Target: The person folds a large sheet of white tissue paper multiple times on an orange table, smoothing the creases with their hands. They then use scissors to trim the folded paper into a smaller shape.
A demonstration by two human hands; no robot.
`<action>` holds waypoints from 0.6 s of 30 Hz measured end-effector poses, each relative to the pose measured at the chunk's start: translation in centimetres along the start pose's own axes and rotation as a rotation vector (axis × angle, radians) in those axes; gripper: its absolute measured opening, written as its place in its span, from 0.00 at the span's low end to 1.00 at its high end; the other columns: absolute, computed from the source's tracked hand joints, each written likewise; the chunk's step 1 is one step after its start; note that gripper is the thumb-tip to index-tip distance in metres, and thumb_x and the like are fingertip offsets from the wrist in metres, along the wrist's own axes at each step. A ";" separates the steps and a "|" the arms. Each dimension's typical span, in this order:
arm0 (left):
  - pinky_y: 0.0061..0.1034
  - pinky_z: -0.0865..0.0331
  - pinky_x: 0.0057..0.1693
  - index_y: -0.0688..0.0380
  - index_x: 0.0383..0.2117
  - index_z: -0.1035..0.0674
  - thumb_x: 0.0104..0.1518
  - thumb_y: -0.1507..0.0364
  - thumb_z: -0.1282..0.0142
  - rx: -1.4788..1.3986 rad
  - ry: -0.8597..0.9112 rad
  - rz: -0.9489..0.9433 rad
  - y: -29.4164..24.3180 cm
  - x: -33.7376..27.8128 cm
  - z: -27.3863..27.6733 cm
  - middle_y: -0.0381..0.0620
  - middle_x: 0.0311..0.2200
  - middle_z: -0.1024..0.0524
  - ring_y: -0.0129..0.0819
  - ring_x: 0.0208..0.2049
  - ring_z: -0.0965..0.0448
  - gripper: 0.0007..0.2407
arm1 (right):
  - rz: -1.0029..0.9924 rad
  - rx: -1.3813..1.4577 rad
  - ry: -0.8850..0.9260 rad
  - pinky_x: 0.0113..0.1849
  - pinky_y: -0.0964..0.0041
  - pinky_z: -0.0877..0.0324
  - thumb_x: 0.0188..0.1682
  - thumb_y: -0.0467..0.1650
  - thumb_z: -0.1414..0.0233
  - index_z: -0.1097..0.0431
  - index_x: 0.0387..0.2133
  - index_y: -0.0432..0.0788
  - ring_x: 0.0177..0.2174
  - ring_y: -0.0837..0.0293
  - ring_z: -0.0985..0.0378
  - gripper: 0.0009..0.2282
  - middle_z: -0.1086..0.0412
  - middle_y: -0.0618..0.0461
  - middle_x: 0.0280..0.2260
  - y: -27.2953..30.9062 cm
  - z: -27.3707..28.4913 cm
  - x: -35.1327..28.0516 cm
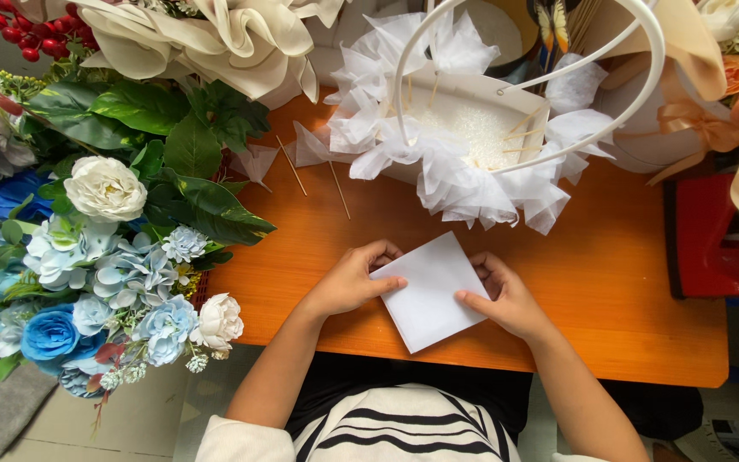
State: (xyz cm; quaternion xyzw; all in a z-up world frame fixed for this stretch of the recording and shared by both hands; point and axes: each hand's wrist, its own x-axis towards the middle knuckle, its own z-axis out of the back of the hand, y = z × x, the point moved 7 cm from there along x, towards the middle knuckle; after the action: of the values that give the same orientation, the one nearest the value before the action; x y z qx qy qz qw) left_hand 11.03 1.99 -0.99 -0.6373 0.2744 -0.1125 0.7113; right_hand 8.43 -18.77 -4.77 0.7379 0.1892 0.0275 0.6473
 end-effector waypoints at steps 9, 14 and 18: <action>0.17 0.28 0.35 0.58 0.38 0.25 0.45 0.74 0.38 -0.088 -0.105 -0.016 0.1 0.2 0.1 0.48 0.26 0.22 0.26 0.27 0.27 0.14 | 0.029 -0.027 -0.105 0.23 0.67 0.26 0.42 0.25 0.47 0.31 0.28 0.35 0.19 0.60 0.25 0.04 0.28 0.47 0.19 1.0 -0.6 0.0; 0.19 0.26 0.37 0.59 0.49 0.35 0.44 0.76 0.37 -0.262 -0.150 -0.008 2.1 0.9 0.3 0.50 0.31 0.24 0.29 0.31 0.24 0.25 | 0.092 0.024 -0.185 0.25 0.68 0.26 0.43 0.24 0.48 0.33 0.29 0.36 0.21 0.61 0.25 0.03 0.29 0.49 0.21 1.9 -0.6 0.0; 0.27 0.24 0.36 0.59 0.45 0.31 0.46 0.76 0.40 -0.163 -0.126 -0.021 0.8 0.7 -0.3 0.54 0.32 0.23 0.38 0.31 0.21 0.19 | 0.114 0.068 -0.250 0.29 0.67 0.25 0.44 0.25 0.49 0.35 0.32 0.37 0.24 0.62 0.25 0.05 0.30 0.52 0.23 1.1 0.2 0.1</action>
State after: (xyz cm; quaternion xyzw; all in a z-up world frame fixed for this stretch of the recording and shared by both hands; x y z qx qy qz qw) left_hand 11.33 1.51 -1.93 -0.7018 0.2305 -0.0569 0.6716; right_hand 8.84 -19.06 -3.74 0.7665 0.0659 -0.0343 0.6380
